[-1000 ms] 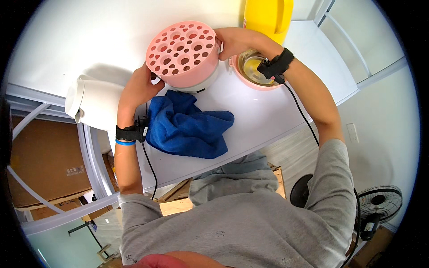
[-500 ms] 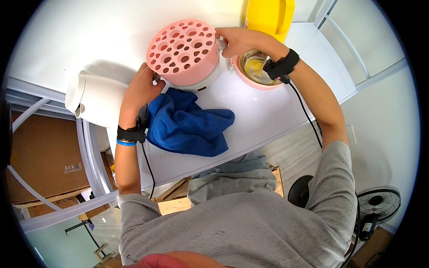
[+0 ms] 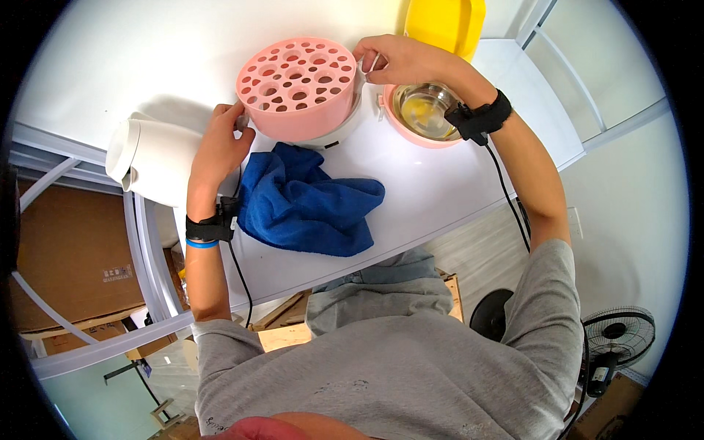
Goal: The person disassembles a pink pet feeder, wipes the lid and inner metal bowl with a blue cloth, and reassembles the unit on a white countertop.
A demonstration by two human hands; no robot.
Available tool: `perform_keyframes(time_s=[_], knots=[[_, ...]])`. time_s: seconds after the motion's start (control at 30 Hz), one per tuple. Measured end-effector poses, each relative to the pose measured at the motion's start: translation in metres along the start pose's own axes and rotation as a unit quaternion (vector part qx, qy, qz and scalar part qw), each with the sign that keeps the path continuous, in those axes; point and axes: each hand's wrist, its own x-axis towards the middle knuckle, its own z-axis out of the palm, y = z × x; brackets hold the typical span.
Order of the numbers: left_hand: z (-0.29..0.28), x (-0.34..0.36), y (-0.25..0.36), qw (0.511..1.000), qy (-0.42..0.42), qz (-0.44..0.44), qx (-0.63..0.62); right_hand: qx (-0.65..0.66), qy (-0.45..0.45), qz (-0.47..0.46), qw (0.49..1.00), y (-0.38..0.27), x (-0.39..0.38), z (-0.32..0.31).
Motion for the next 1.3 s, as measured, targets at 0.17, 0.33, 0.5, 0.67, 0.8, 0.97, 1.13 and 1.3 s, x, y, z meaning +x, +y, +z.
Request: perform_keyframes(time_s=[0.17, 0.33, 0.5, 0.67, 0.8, 0.97, 1.13, 1.3], knots=[[-0.003, 0.001, -0.01, 0.997, 0.011, 0.058, 0.058, 0.025, -0.002, -0.009, 1.0, -0.009, -0.004, 0.004], [0.003, 0.001, -0.024, 0.982, 0.047, 0.144, 0.109, 0.017, -0.011, -0.005, 1.0, -0.019, -0.007, 0.003], [-0.006, -0.013, 0.025, 0.995, 0.047, 0.013, -0.082, 0.042, -0.016, 0.001, 0.999, -0.043, -0.017, 0.008], [-0.017, -0.014, 0.035, 0.991, 0.003, 0.085, -0.099, 0.037, -0.006, -0.014, 0.999, -0.043, -0.017, 0.012], [-0.018, -0.023, 0.034, 0.987, -0.028, 0.141, -0.07, 0.033, 0.036, -0.019, 0.999, -0.053, -0.019, 0.012], [-0.017, -0.022, 0.03, 0.985, 0.038, 0.164, -0.049, 0.023, 0.106, -0.125, 0.986, -0.07, -0.02, 0.016], [-0.019, -0.025, 0.033, 0.987, 0.057, 0.147, -0.043, -0.022, 0.146, -0.166, 0.975, -0.089, -0.019, 0.017], [-0.025, -0.029, 0.037, 0.986, 0.07, 0.148, -0.024, -0.039, 0.156, -0.182, 0.97, -0.104, -0.021, 0.012]])
